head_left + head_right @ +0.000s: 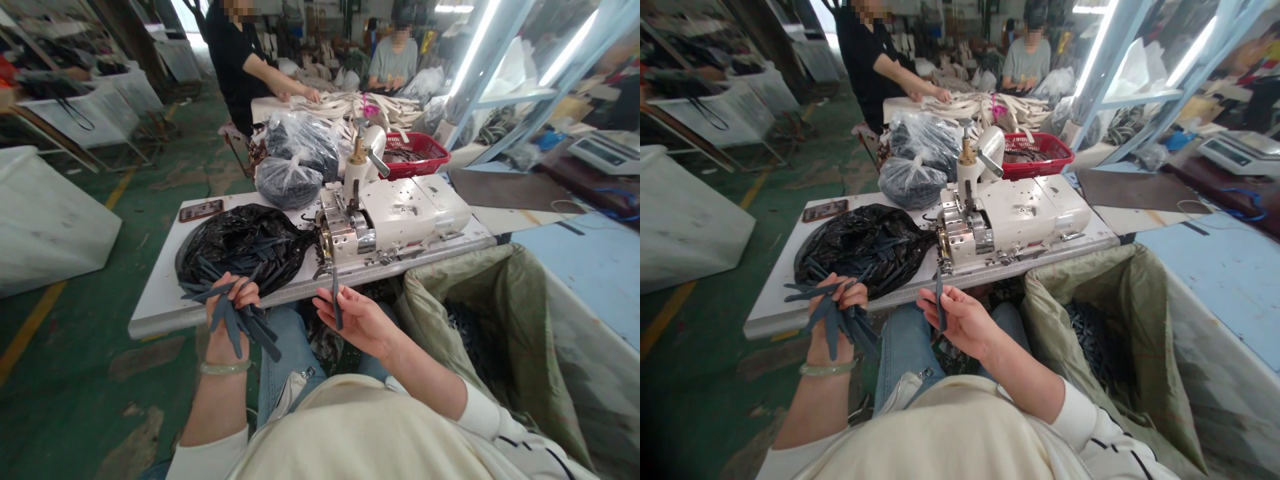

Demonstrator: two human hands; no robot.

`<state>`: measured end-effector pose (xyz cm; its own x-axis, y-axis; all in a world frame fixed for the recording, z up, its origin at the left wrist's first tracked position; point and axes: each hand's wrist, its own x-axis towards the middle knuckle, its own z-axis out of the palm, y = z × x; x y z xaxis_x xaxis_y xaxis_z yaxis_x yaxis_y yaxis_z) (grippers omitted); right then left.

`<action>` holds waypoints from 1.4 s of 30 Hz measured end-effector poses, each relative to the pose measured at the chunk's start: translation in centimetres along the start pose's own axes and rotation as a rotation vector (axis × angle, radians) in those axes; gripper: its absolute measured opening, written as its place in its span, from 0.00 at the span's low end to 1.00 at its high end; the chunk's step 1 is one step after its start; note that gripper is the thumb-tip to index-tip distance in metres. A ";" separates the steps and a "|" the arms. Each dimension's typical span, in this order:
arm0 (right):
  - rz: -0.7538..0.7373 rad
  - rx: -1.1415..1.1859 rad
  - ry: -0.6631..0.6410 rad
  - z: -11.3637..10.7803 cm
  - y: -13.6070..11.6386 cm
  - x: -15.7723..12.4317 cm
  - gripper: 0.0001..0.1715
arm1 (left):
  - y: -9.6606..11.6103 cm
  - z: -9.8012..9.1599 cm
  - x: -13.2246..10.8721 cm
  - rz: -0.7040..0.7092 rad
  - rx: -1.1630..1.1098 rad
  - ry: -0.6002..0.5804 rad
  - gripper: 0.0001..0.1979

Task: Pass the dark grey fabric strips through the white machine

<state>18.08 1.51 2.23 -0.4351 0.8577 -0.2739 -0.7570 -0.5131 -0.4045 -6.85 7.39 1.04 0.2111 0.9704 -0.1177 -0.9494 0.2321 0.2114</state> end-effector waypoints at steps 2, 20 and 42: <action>-0.056 0.008 0.047 0.0 -0.1 0.2 0.09 | -0.1 0.0 0.1 -0.007 0.005 0.004 0.17; -0.027 0.253 -0.162 -0.4 -2.0 -1.1 0.12 | -0.5 0.4 1.0 -0.013 0.076 0.072 0.18; -0.322 -0.670 0.513 -4.7 -11.1 11.3 0.16 | 0.9 -0.6 0.8 -0.012 0.097 0.062 0.19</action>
<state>23.83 16.72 -0.51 0.1415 0.9260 -0.3501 -0.2920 -0.2989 -0.9085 -7.71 8.36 0.57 0.2050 0.9621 -0.1799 -0.9192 0.2524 0.3022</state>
